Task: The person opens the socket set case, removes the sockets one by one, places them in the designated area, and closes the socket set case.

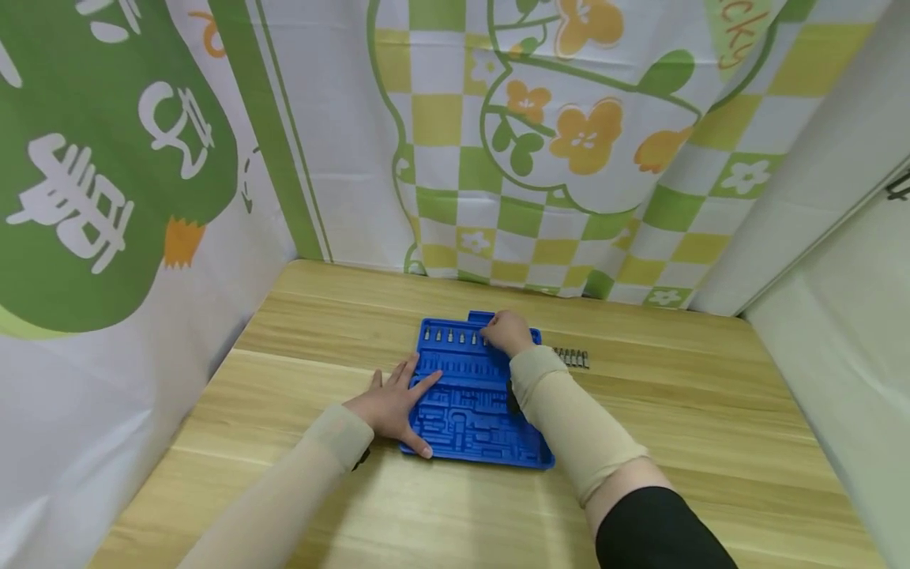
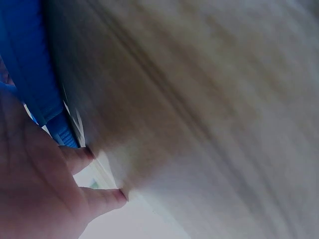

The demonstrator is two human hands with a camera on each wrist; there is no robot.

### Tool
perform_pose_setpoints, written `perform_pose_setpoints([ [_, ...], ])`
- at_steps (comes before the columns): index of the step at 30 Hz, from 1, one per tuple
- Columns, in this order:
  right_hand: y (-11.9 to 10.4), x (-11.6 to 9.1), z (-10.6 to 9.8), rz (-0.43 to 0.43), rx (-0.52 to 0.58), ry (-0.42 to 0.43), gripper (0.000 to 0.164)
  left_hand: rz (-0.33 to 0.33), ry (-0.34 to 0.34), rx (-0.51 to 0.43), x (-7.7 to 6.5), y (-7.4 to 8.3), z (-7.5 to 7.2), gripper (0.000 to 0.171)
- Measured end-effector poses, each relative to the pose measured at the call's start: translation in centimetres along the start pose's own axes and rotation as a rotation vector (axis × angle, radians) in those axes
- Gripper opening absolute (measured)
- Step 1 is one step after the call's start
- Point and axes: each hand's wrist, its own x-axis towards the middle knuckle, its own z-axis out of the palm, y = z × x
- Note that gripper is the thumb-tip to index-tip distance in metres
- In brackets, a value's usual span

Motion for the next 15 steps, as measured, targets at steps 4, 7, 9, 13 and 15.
perform_pose_setpoints([
  [4, 0.08, 0.09, 0.44, 0.023, -0.038, 0.037, 0.046, 0.010, -0.004, -0.012, -0.04, 0.29, 0.08, 0.133],
  [7, 0.29, 0.17, 0.59, 0.045, -0.031, 0.068, 0.047, 0.017, -0.011, -0.021, -0.01, 0.38, 0.08, 0.132],
  [9, 0.42, 0.24, 0.66, 0.052, -0.016, 0.073, 0.049, 0.016, -0.015, -0.022, 0.06, 0.32, 0.07, 0.132],
  [13, 0.59, 0.44, 0.77, 0.054, 0.051, 0.058, 0.051, 0.000, -0.017, -0.014, 0.15, 0.03, -0.01, 0.133],
  [15, 0.58, 0.52, 0.81, 0.058, 0.086, 0.053, 0.049, -0.003, -0.015, -0.016, 0.16, -0.09, -0.06, 0.133],
])
